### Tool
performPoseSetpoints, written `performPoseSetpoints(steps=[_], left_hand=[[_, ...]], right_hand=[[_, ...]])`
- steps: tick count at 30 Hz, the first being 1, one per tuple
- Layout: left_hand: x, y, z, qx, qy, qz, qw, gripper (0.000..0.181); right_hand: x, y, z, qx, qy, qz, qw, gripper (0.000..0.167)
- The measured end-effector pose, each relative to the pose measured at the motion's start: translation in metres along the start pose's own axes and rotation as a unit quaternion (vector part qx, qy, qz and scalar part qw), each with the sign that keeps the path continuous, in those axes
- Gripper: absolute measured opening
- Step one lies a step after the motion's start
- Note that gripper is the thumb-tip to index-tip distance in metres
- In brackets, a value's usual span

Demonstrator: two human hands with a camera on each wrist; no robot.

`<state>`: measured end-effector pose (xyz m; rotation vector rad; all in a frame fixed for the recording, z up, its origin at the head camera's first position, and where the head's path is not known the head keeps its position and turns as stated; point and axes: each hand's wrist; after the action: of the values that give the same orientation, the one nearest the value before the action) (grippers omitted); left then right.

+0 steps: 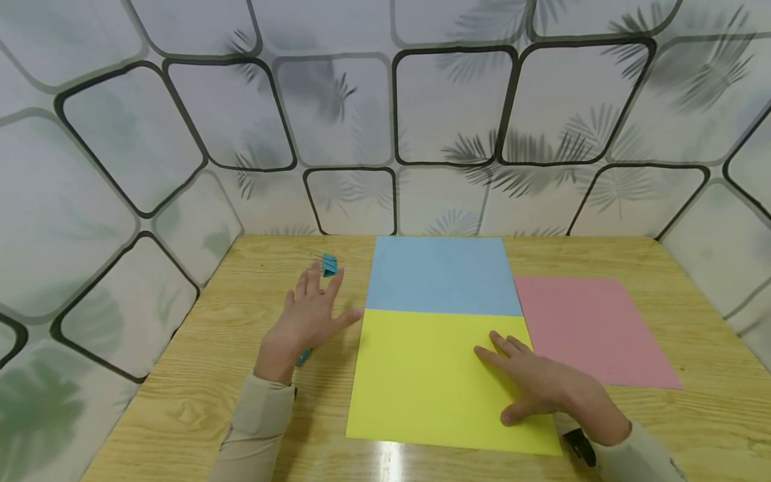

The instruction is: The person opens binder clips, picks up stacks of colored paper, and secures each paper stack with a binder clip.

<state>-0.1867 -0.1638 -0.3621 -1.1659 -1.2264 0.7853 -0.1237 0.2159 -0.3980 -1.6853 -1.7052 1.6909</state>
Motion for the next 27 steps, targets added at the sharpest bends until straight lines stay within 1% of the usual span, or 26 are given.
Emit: performPoseSetpoints(steps=[3, 11, 18, 27], left_hand=[[-0.003, -0.001, 0.0, -0.007, -0.005, -0.001, 1.0, 0.087], [-0.009, -0.003, 0.0, -0.046, -0.027, -0.019, 0.9984, 0.086], [-0.011, -0.008, -0.002, -0.082, -0.052, -0.038, 0.9946, 0.083], [-0.016, -0.008, -0.003, -0.097, -0.074, -0.054, 0.991, 0.079]], right_hand=[[0.0, 0.0, 0.0, 0.002, 0.0, -0.001, 1.0, 0.105], [-0.001, 0.001, 0.0, 0.006, 0.006, -0.004, 1.0, 0.105], [0.0, 0.001, 0.0, 0.006, 0.007, -0.005, 0.9999, 0.105], [0.0, 0.001, 0.001, 0.006, 0.001, -0.009, 0.9999, 0.105]])
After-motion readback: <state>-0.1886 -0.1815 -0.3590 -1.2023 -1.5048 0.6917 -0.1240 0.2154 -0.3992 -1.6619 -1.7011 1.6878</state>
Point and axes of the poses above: each hand's wrist, its own z-axis towards the middle knuckle, its own y-axis out of the palm, x = y × z, and after that the axes turned 3 degrees about x, right-handed
